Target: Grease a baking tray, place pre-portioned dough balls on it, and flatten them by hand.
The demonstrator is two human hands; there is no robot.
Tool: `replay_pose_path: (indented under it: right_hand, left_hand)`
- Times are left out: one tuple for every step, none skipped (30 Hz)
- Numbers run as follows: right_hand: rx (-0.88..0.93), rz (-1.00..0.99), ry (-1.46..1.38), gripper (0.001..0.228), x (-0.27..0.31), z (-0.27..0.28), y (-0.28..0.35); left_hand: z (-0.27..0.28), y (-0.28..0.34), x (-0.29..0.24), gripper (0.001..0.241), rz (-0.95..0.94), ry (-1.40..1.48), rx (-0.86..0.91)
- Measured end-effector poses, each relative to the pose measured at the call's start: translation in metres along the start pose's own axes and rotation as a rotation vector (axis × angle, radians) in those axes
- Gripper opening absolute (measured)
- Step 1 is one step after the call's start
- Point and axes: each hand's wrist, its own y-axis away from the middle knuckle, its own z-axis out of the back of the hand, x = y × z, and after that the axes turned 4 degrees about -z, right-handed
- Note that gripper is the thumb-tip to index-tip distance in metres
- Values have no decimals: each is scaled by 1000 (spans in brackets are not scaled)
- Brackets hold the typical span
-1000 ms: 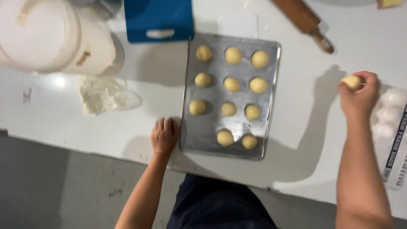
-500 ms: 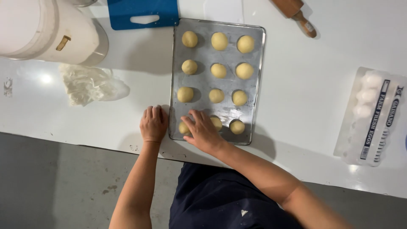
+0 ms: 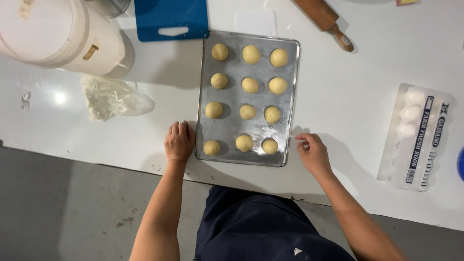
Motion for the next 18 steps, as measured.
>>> replay_pose_path:
  right_hand:
    - [-11, 0, -5, 18, -6, -2, 2]
    - [-12, -62, -5, 19, -12, -5, 6]
    - [-12, -124, -5, 19, -18, -10, 9]
    - [-8, -131, -9, 19, -19, -15, 12]
    - [-28, -57, -79, 19, -20, -21, 15]
    - [-36, 7, -149, 19, -22, -29, 26]
    - [-20, -11, -153, 19, -7, -34, 36]
    - [-30, 3, -157, 20, 9, -33, 34]
    - [-40, 17, -160, 22, 26, -32, 33]
    - [-43, 18, -162, 22, 30, -35, 32]
    - [-53, 82, -174, 23, 35, -37, 32]
    - [-56, 137, -189, 24, 39, -41, 37]
    - [-53, 129, -193, 24, 39, -43, 38]
    - [-68, 100, -194, 24, 40, -44, 37]
    - [-84, 70, -196, 23, 41, -44, 35]
    - [-105, 70, -195, 23, 37, -40, 31]
    - [-132, 9, -161, 26, 33, -37, 27]
    - [-146, -66, -129, 29, 28, -37, 33]
  left_hand:
    - [-2, -2, 0, 13, -11, 1, -6]
    - [-4, -2, 1, 13, -7, 3, -2]
    - [-6, -1, 2, 13, -3, 6, 1]
    - [-7, -6, 2, 13, -6, 3, 9]
    - [-10, -9, 2, 13, -1, 7, 8]
    - [-9, -3, 4, 13, 9, 7, 22]
    - [-3, 7, 5, 13, 12, 0, 45]
    - [-3, 5, 3, 13, 10, 18, 30]
    - [-3, 2, 2, 12, 8, 37, 15]
    - [-4, -2, 2, 12, 5, 37, 12]
    - [-5, -6, 2, 12, 6, 52, 9]
    - [-4, -3, 3, 11, 8, 65, 16]
    - [-1, 3, 3, 11, 6, 63, 24]
    - [0, 4, 3, 11, 49, 106, 37]
    - [1, 3, 3, 11, 92, 149, 51]
    - [4, -1, -3, 11, 75, 159, 43]
    - [6, -5, -9, 10, 70, 292, 77]
    - [13, 2, -14, 11, 70, 420, 130]
